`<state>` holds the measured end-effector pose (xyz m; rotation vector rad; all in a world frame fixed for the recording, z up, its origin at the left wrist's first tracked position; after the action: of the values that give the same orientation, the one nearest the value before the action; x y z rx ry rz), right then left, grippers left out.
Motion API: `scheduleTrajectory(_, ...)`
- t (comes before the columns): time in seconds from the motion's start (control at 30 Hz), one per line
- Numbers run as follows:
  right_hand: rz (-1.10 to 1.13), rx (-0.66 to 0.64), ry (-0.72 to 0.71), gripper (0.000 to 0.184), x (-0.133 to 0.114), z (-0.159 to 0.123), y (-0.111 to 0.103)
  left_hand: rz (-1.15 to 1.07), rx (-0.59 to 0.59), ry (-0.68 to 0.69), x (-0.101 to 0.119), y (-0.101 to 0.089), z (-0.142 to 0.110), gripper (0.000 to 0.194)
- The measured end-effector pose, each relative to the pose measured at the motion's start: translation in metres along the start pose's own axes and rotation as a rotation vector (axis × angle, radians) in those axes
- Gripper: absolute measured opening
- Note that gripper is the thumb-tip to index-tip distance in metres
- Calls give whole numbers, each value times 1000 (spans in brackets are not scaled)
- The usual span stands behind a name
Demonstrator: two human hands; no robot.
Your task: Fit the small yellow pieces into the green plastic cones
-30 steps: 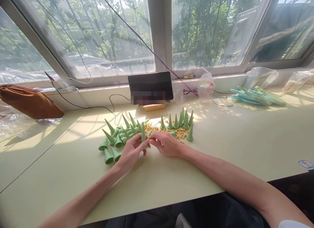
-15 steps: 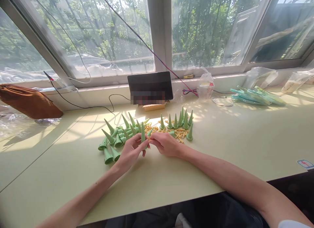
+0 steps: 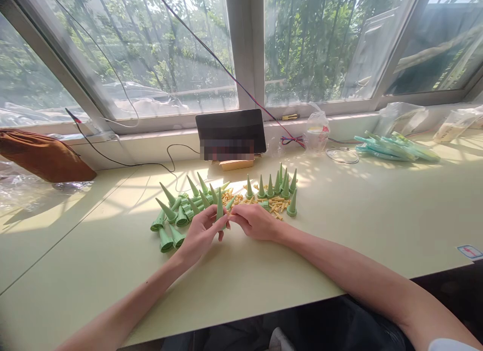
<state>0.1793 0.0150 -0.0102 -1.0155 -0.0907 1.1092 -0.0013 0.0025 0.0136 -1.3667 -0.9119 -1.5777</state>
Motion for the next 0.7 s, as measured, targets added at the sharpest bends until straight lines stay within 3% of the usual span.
scheduleTrajectory(0.7,-60,-55,-3,40,5,-2,3,71,-43,27,-1,0,-1,22)
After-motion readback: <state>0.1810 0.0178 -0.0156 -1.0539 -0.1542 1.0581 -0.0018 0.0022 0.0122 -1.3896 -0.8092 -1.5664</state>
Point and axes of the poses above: each hand's wrist, its own z-axis towards the middle knuckle, its own y-axis out of the palm, x = y × z, the point moved 1 cm from there along z, towards the middle knuckle, and after that the axes turned 8 degrees about -z, right-handed, at the moved point
